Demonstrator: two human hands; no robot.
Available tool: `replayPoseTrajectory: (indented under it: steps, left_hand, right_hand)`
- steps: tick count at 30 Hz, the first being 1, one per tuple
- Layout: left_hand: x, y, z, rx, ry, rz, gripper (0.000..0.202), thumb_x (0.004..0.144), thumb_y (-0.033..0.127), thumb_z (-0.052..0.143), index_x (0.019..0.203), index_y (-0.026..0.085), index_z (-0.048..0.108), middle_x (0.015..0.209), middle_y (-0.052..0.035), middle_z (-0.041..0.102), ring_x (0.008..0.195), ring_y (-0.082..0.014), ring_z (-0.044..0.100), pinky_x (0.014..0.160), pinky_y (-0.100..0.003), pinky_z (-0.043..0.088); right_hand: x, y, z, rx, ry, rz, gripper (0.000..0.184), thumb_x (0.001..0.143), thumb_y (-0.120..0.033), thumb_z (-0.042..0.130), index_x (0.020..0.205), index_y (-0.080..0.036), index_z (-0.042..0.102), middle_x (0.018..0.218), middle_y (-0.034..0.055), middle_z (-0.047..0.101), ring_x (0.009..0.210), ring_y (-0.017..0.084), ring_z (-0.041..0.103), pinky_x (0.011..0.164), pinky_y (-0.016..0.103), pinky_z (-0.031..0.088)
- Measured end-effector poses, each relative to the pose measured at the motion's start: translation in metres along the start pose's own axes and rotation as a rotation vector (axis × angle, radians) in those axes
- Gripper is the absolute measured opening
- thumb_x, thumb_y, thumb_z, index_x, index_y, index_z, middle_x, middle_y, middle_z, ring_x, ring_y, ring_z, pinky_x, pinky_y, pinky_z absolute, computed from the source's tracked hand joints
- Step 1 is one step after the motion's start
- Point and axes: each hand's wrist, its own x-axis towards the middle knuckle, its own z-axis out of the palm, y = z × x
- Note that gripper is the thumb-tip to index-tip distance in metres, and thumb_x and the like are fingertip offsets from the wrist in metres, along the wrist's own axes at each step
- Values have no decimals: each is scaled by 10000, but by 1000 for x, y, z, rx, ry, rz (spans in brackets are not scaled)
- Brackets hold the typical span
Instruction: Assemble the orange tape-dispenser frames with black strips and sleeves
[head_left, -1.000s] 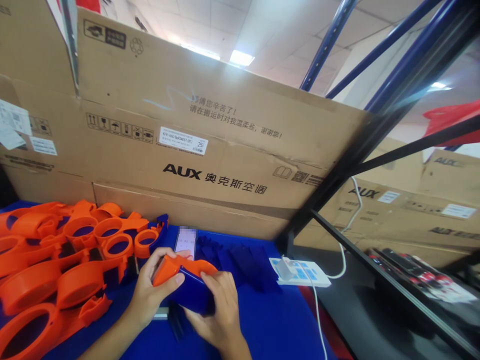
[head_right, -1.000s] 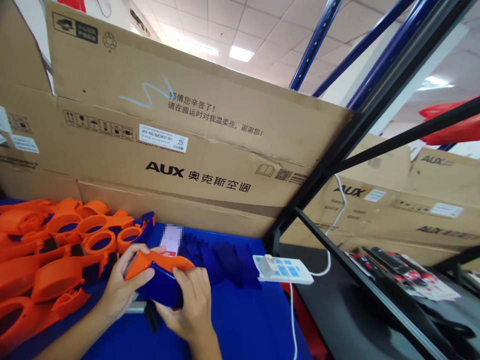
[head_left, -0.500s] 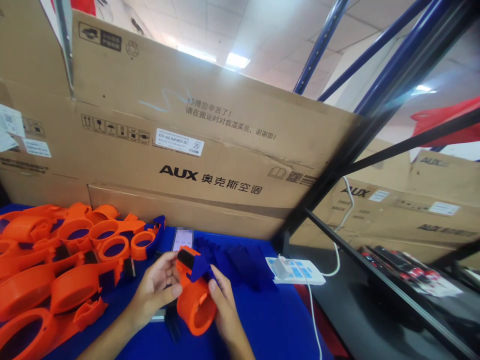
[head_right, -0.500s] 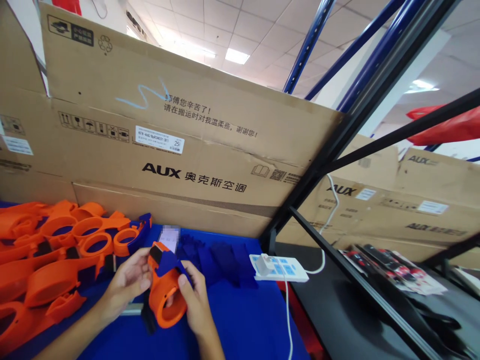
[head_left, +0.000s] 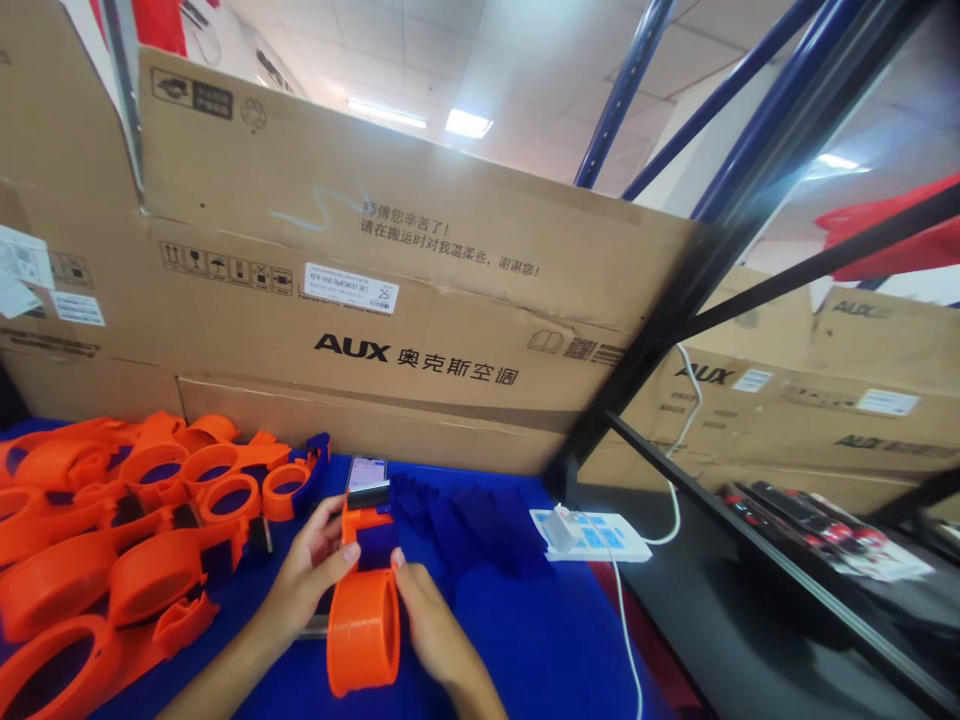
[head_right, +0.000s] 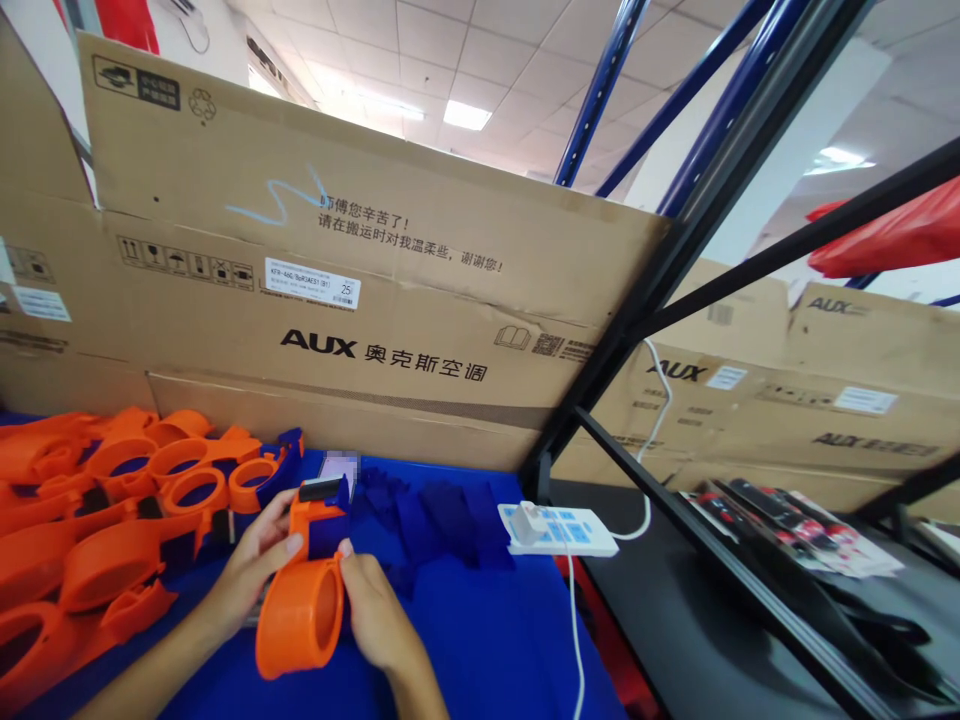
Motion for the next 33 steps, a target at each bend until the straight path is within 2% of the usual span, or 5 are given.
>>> replayPoseTrajectory:
  steps: [7,11,18,25,33]
  left_hand:
    - [-19,17,-8,63,104,-68,394,809,448,793,1139,238,740,1010,-83,807,906,-296,755,801,-350,568]
    - [-36,42,-36,207,188,-71,421,769,388,828,1158,238,768,923,-70,802,902,-321,745,783,-373,585]
    - [-82,93,-81,1270,44,45,506,732,386,847,1231,368,764,1104,-56,813,953,-351,759,790,-430,628]
    - [-123,77,-105,1944,-232,78,570,837,461,722,1399,450,625,1318,-48,750,1093,-356,753,818,-437,658]
    - [-126,65,-111,2079,-137,228,477,960,457,605,1435,421,596,1311,-59,747,1123,-349,731,924,-522,603]
  right_hand:
    - [-3,-2,5,35,-193,12,720,1004,-734,329,652,-197,656,580,-5,571,564,152,526,567,257,402]
    - [1,-4,1,92,-59,-63,749,998,-751,311,783,-184,750,599,7,559,566,150,508,530,256,359]
    - [-3,-8,-3,127,36,-93,708,1004,-726,352,834,-176,765,620,15,573,577,153,506,545,268,381]
    - [-6,-10,1,80,38,-107,643,1055,-629,341,870,-173,756,658,25,604,617,157,530,590,277,393]
    - [-3,-5,-1,6,25,-154,599,1066,-581,353,867,-180,751,665,27,611,615,161,535,587,277,399]
